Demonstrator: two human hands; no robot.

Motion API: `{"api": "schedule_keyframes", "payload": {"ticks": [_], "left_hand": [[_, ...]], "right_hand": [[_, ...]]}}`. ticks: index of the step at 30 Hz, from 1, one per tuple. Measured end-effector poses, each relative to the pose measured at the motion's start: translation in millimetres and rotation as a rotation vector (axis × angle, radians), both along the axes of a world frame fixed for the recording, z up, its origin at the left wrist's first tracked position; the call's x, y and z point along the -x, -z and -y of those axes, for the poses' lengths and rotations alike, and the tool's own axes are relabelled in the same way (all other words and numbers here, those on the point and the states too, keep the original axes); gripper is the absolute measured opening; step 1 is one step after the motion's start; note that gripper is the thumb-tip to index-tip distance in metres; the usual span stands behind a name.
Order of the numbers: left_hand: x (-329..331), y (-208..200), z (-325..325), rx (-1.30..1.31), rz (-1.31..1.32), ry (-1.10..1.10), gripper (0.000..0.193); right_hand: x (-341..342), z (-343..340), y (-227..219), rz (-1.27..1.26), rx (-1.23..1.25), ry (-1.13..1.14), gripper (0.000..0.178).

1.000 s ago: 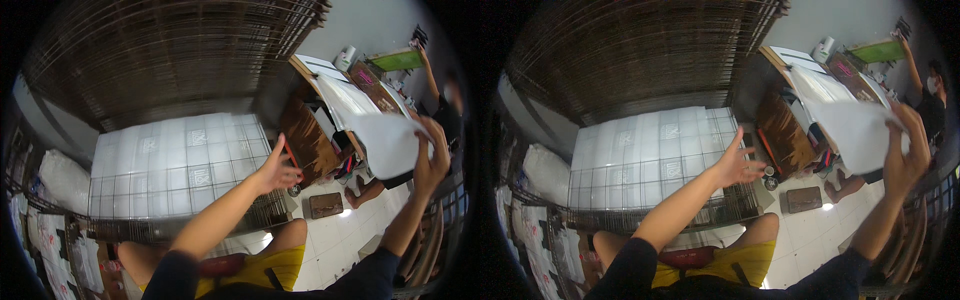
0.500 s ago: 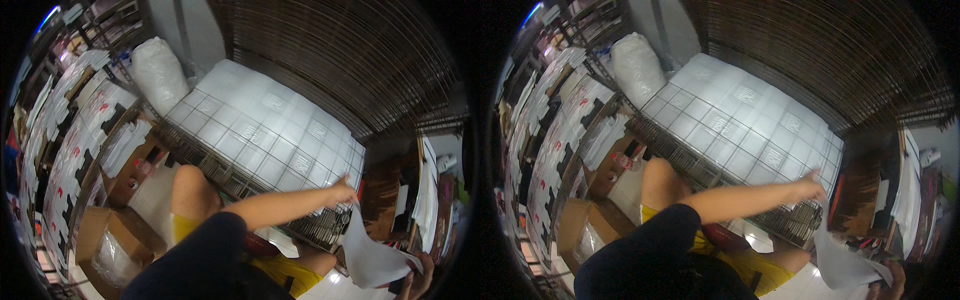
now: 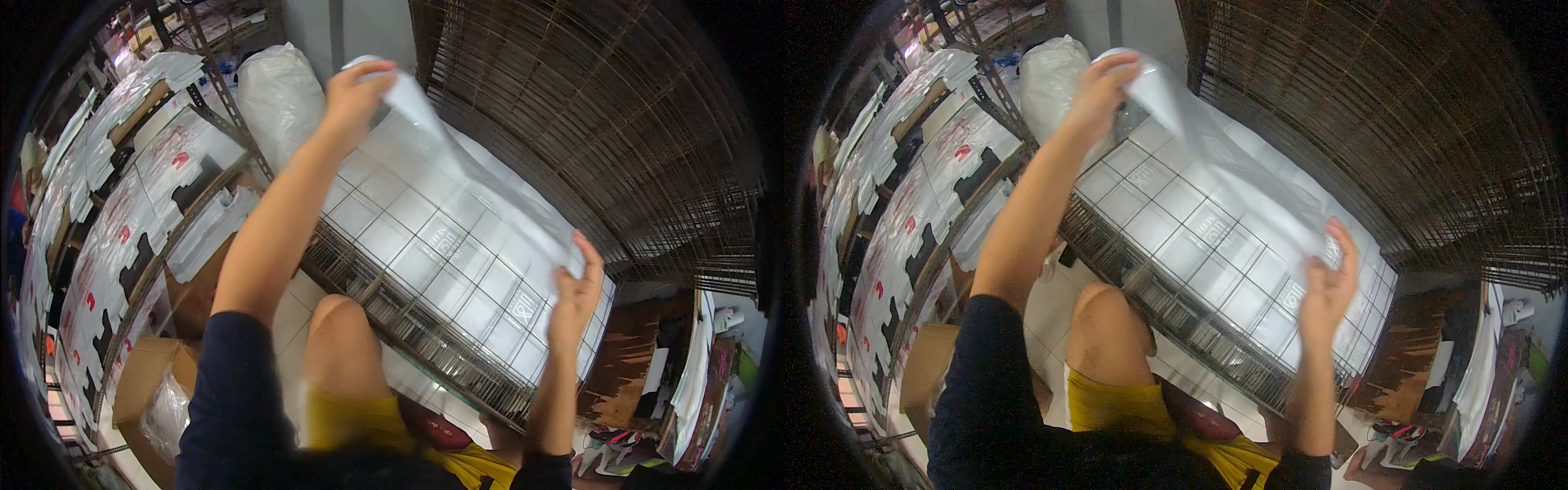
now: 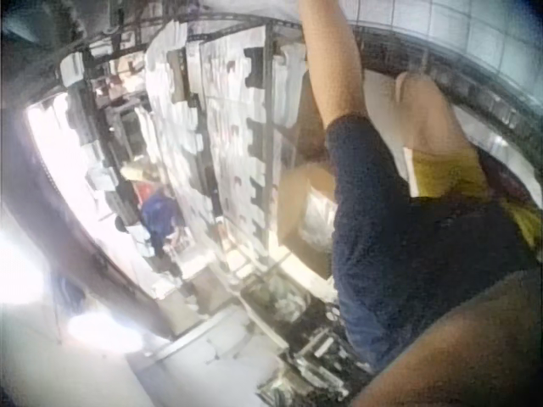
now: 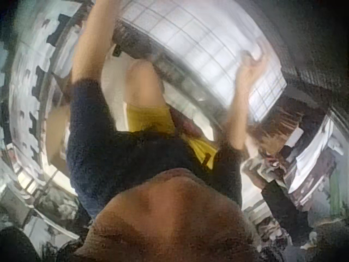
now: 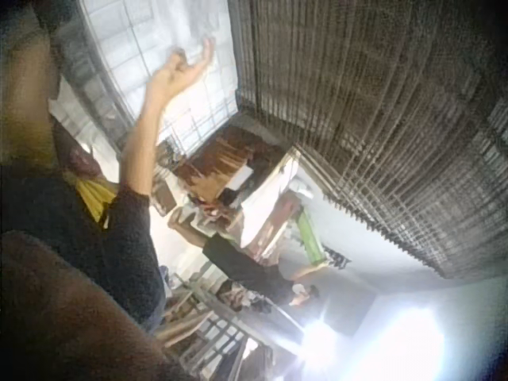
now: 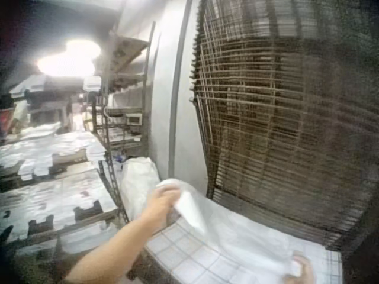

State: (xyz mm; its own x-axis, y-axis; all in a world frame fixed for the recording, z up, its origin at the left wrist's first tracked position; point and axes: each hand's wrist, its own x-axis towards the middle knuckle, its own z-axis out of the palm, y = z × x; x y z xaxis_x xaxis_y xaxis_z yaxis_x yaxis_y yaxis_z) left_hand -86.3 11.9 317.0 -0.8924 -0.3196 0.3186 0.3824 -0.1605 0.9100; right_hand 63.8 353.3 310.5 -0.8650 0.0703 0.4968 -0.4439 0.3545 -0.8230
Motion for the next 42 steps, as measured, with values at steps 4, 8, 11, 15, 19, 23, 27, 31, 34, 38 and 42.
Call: {"api": "schedule_keyframes", "payload": {"ticks": [4, 8, 11, 15, 19, 23, 27, 31, 34, 38, 42], "left_hand": [[-40, 59, 81, -0.007, 0.252, -0.128, 0.033], [-30, 149, 131, -0.014, 0.44, -0.115, 0.035], [-25, 223, 158, 0.168, 0.501, -0.188, 0.035], [-34, 286, 173, 0.31, 0.624, -0.372, 0.034], [-44, 281, 161, 0.471, 0.653, -0.467, 0.032], [-47, 265, 155, 0.689, 0.669, -0.5, 0.03], [-43, 276, 162, 0.839, 0.552, -0.519, 0.03], [-37, 278, 156, 0.914, 0.612, -0.511, 0.03], [-37, 293, 167, 0.916, 0.601, -0.53, 0.032], [-38, 296, 166, 0.779, 0.569, -0.484, 0.035], [-34, 289, 163, 0.809, 0.678, -0.533, 0.038]], "right_hand": [[26, 69, 81, 0.146, 0.082, 0.029, 0.056], [37, 116, 150, 0.397, 0.318, -0.065, 0.05], [44, 136, 228, 0.514, 0.24, -0.084, 0.045], [42, 153, 261, 0.709, 0.016, -0.042, 0.033], [44, 156, 275, 0.628, -0.049, 0.007, 0.032], [48, 154, 276, 0.541, -0.08, 0.039, 0.031], [54, 152, 276, 0.526, -0.154, 0.037, 0.029], [57, 146, 278, 0.576, -0.141, 0.055, 0.028], [56, 148, 279, 0.592, -0.101, 0.044, 0.029], [55, 148, 275, 0.623, -0.11, 0.043, 0.031], [56, 147, 281, 0.62, -0.096, 0.034, 0.031]]}}
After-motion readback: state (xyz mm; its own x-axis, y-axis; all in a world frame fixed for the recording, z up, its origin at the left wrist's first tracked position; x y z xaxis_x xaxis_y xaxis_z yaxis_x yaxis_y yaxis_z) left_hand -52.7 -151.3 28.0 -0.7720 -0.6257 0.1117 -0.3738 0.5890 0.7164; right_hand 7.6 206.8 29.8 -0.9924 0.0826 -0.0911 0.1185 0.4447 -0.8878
